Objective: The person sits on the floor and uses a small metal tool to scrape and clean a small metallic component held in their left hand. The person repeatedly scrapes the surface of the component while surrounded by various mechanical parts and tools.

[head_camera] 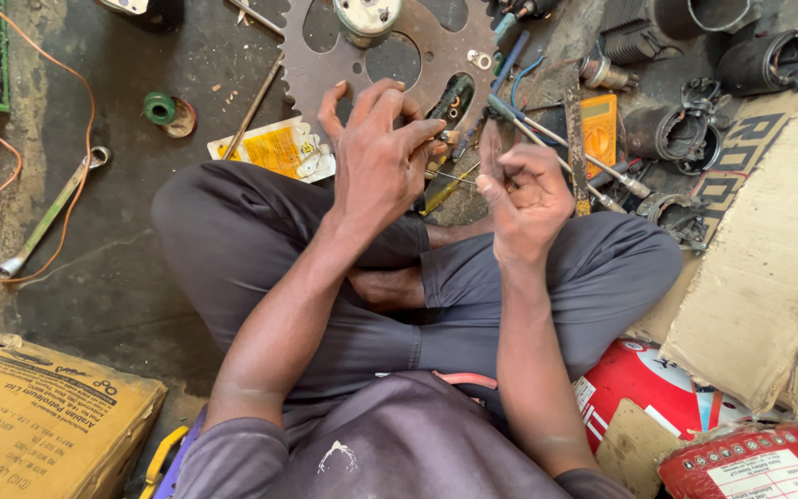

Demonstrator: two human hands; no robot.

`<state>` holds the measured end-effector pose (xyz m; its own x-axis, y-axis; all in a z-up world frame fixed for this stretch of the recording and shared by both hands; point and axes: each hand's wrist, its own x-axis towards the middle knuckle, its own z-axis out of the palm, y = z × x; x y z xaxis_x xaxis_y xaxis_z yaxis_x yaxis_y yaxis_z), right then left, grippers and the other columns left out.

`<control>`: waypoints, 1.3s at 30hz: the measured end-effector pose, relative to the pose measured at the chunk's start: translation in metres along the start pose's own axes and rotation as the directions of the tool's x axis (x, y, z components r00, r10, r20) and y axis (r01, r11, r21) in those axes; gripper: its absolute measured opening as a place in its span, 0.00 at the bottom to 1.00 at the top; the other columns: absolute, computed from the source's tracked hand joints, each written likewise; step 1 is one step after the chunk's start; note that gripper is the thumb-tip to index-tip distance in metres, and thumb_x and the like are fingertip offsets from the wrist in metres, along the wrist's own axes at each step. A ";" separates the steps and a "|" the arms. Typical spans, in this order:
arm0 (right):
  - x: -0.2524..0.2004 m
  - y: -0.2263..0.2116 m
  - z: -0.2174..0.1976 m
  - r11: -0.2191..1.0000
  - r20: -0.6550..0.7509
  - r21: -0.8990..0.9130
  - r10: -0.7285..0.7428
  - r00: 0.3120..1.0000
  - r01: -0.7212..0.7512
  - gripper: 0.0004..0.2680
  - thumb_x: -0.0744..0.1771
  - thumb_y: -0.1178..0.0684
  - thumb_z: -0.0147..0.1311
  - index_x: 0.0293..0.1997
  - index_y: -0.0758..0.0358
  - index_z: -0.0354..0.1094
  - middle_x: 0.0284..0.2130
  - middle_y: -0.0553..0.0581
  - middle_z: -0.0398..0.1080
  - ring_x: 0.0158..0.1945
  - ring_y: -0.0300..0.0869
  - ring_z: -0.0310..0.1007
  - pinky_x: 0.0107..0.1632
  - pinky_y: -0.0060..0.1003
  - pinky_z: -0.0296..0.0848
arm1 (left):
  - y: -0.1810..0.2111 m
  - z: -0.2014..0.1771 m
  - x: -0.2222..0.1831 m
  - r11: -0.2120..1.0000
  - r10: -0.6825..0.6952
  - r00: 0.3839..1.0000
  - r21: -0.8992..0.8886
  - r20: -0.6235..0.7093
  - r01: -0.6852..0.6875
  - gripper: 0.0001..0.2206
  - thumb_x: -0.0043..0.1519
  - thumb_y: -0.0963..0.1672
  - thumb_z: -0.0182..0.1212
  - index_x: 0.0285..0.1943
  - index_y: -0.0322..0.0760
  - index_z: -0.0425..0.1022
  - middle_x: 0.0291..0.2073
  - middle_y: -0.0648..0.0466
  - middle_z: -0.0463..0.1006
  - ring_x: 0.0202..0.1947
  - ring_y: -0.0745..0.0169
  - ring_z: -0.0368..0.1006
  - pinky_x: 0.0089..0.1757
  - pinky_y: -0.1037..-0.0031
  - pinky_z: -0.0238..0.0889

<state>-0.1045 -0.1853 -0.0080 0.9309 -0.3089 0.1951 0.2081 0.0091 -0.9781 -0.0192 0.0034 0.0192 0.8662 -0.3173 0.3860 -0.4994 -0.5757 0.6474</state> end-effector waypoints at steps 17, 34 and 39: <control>0.003 0.019 0.014 0.884 -0.123 0.229 0.441 0.889 -0.407 0.08 0.70 0.59 0.57 0.51 0.74 0.73 0.38 0.57 0.75 0.34 0.41 0.77 0.35 0.32 0.75 | -0.004 0.002 -0.004 0.999 -0.009 1.000 -0.040 -0.022 0.008 0.08 0.57 0.43 0.74 0.44 0.44 0.86 0.54 0.56 0.75 0.64 0.54 0.66 0.63 0.45 0.39; 0.027 0.003 0.034 0.905 -0.165 0.056 0.425 0.890 -0.422 0.06 0.65 0.69 0.58 0.45 0.75 0.73 0.32 0.58 0.76 0.30 0.38 0.76 0.35 0.31 0.76 | -0.005 0.003 -0.003 0.998 -0.014 1.000 -0.058 -0.010 0.014 0.09 0.56 0.44 0.74 0.44 0.44 0.86 0.49 0.57 0.77 0.65 0.53 0.65 0.63 0.43 0.38; 0.031 0.004 0.023 0.842 -0.075 0.174 0.528 0.846 -0.510 0.06 0.66 0.66 0.58 0.46 0.75 0.73 0.34 0.61 0.77 0.31 0.43 0.78 0.36 0.37 0.79 | -0.005 0.002 -0.002 0.998 -0.012 1.000 -0.066 -0.020 0.011 0.07 0.58 0.43 0.73 0.45 0.44 0.86 0.42 0.61 0.77 0.62 0.58 0.68 0.64 0.44 0.39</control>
<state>-0.0677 -0.1735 -0.0037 0.8749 -0.3275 -0.3569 -0.2478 0.3304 -0.9107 -0.0189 0.0052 0.0140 0.8716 -0.2951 0.3915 -0.4903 -0.5280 0.6934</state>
